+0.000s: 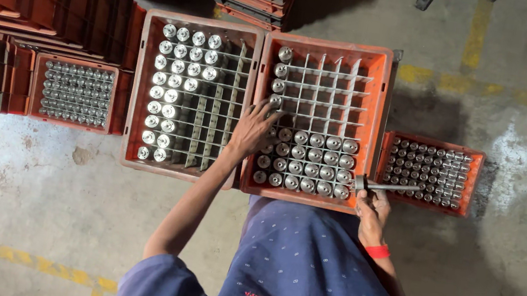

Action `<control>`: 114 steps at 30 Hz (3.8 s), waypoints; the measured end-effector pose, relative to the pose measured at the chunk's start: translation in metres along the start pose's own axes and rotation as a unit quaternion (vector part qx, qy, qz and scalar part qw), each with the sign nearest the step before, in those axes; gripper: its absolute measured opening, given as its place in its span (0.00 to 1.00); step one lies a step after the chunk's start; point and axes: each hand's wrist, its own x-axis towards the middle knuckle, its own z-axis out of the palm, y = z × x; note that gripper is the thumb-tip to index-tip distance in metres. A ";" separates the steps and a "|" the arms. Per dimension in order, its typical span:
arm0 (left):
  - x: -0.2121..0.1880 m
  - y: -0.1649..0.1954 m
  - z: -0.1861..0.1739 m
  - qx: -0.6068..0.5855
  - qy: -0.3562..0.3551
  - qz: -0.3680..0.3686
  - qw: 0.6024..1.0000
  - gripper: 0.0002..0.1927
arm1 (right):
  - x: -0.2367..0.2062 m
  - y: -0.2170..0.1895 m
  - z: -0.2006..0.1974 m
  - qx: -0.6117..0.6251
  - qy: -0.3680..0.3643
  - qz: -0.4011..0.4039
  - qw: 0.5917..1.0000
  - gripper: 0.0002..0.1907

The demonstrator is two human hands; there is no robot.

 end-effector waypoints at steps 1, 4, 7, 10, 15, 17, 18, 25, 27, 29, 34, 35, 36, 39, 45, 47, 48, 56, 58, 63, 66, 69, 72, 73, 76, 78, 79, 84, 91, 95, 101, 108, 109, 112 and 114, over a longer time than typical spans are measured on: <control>-0.006 -0.005 0.001 0.028 -0.034 0.001 0.999 0.33 | 0.000 0.001 0.002 0.003 -0.002 0.006 1.000 0.16; -0.003 -0.017 0.003 0.086 -0.102 -0.005 0.991 0.18 | -0.001 0.007 0.013 0.005 -0.027 0.020 0.999 0.15; 0.004 -0.021 0.004 0.052 0.077 0.044 0.995 0.25 | -0.003 0.009 0.020 -0.012 -0.046 0.011 0.999 0.14; -0.010 -0.034 -0.007 -0.017 0.150 0.008 0.989 0.25 | -0.007 0.012 0.026 -0.010 -0.042 0.013 0.999 0.14; -0.043 -0.102 -0.049 0.040 0.215 -0.312 0.925 0.29 | -0.019 0.013 0.028 0.009 -0.021 0.012 1.000 0.15; -0.048 -0.123 -0.058 0.080 0.247 -0.314 0.913 0.33 | -0.020 0.014 0.033 -0.003 -0.024 0.017 1.000 0.15; -0.048 -0.130 -0.059 0.112 0.243 -0.301 0.915 0.32 | -0.020 0.015 0.036 -0.007 -0.026 0.021 0.999 0.14; -0.061 -0.135 -0.069 0.128 0.225 -0.257 0.931 0.33 | -0.019 0.021 0.054 0.001 -0.061 0.031 0.998 0.16; -0.078 -0.129 -0.083 -0.017 0.294 -0.194 0.936 0.27 | -0.023 0.019 0.052 -0.013 -0.060 0.023 0.998 0.16; -0.087 -0.112 -0.087 -0.202 0.341 -0.150 0.906 0.26 | -0.026 0.016 0.050 -0.033 -0.058 0.058 0.996 0.17; -0.058 -0.021 -0.033 -0.505 0.170 -0.334 0.778 0.15 | -0.020 0.014 0.074 -0.045 -0.109 0.065 0.991 0.19; -0.054 0.000 -0.017 -0.528 0.143 -0.328 0.770 0.14 | -0.017 0.012 0.080 -0.044 -0.120 0.056 0.990 0.19; -0.055 0.020 -0.002 -0.504 0.108 -0.335 0.789 0.11 | -0.014 0.010 0.085 -0.044 -0.129 0.046 0.990 0.19; -0.071 0.065 0.031 -0.413 0.088 -0.262 0.868 0.14 | -0.009 -0.004 0.094 -0.041 -0.147 0.021 0.988 0.24; -0.096 0.111 0.078 -0.293 0.053 -0.229 0.927 0.16 | -0.014 -0.013 0.086 -0.055 -0.197 -0.059 0.977 0.21; -0.095 0.117 0.087 -0.278 0.035 -0.229 0.932 0.16 | -0.016 -0.007 0.078 -0.063 -0.219 -0.086 0.970 0.23; -0.094 0.120 0.089 -0.272 0.021 -0.231 0.934 0.16 | -0.015 -0.004 0.074 -0.067 -0.231 -0.100 0.966 0.24; -0.081 0.128 0.086 -0.343 -0.083 -0.185 0.917 0.29 | 0.018 0.001 0.030 -0.073 -0.264 -0.065 0.960 0.22; -0.070 0.115 0.083 -0.345 -0.118 -0.172 0.915 0.33 | 0.026 -0.004 0.020 -0.027 -0.205 -0.041 0.978 0.20; -0.037 0.056 0.067 -0.169 -0.014 -0.236 0.957 0.35 | 0.038 -0.021 -0.002 0.061 -0.055 -0.016 0.996 0.12; -0.021 0.030 0.054 -0.009 0.116 -0.089 0.989 0.32 | 0.035 -0.023 -0.003 0.059 -0.056 -0.028 0.996 0.12; -0.018 0.024 0.048 0.051 0.131 -0.025 0.990 0.39 | 0.027 -0.015 0.007 0.034 -0.047 0.009 0.998 0.23; -0.033 0.031 0.046 -0.069 0.150 -0.094 0.982 0.35 | 0.014 -0.003 0.018 0.024 -0.041 0.009 0.999 0.16; -0.042 0.033 0.044 -0.127 0.158 -0.130 0.970 0.32 | 0.011 0.000 0.020 0.033 -0.053 0.012 0.998 0.14; -0.079 0.024 0.029 -0.149 0.212 -0.164 0.952 0.18 | 0.002 0.008 0.021 0.048 -0.077 0.027 0.996 0.10; -0.113 0.002 0.012 -0.068 0.245 -0.186 0.949 0.22 | -0.002 0.012 0.020 0.044 -0.072 0.037 0.996 0.10; -0.129 -0.015 0.001 -0.027 0.226 -0.226 0.947 0.22 | -0.003 0.013 0.020 0.040 -0.072 0.035 0.996 0.10; -0.202 -0.095 -0.029 0.188 0.128 -0.457 0.860 0.23 | -0.005 0.016 0.032 0.015 -0.059 0.052 0.997 0.14; -0.221 -0.116 -0.033 0.107 0.133 -0.448 0.877 0.17 | -0.005 0.014 0.064 0.027 -0.131 0.060 0.989 0.15; -0.250 -0.106 -0.080 -0.079 0.195 -0.413 0.886 0.25 | -0.015 0.013 0.060 0.024 -0.116 0.071 0.990 0.15; -0.223 -0.076 -0.059 -0.578 0.392 -0.214 0.683 0.27 | -0.013 0.019 0.063 0.003 -0.125 0.077 0.989 0.18; -0.112 0.041 0.065 -0.353 0.199 -0.256 0.878 0.13 | -0.010 0.000 0.095 -0.018 -0.180 0.049 0.982 0.21; -0.114 0.065 0.069 -0.356 0.203 -0.211 0.887 0.20 | -0.011 -0.006 0.095 -0.032 -0.174 0.037 0.983 0.21; -0.105 0.112 0.072 -0.302 0.073 -0.252 0.917 0.15 | -0.019 -0.019 0.088 -0.066 -0.169 -0.006 0.983 0.20; -0.098 0.130 0.073 -0.281 0.064 -0.247 0.925 0.14 | -0.023 -0.023 0.081 -0.072 -0.177 -0.058 0.980 0.21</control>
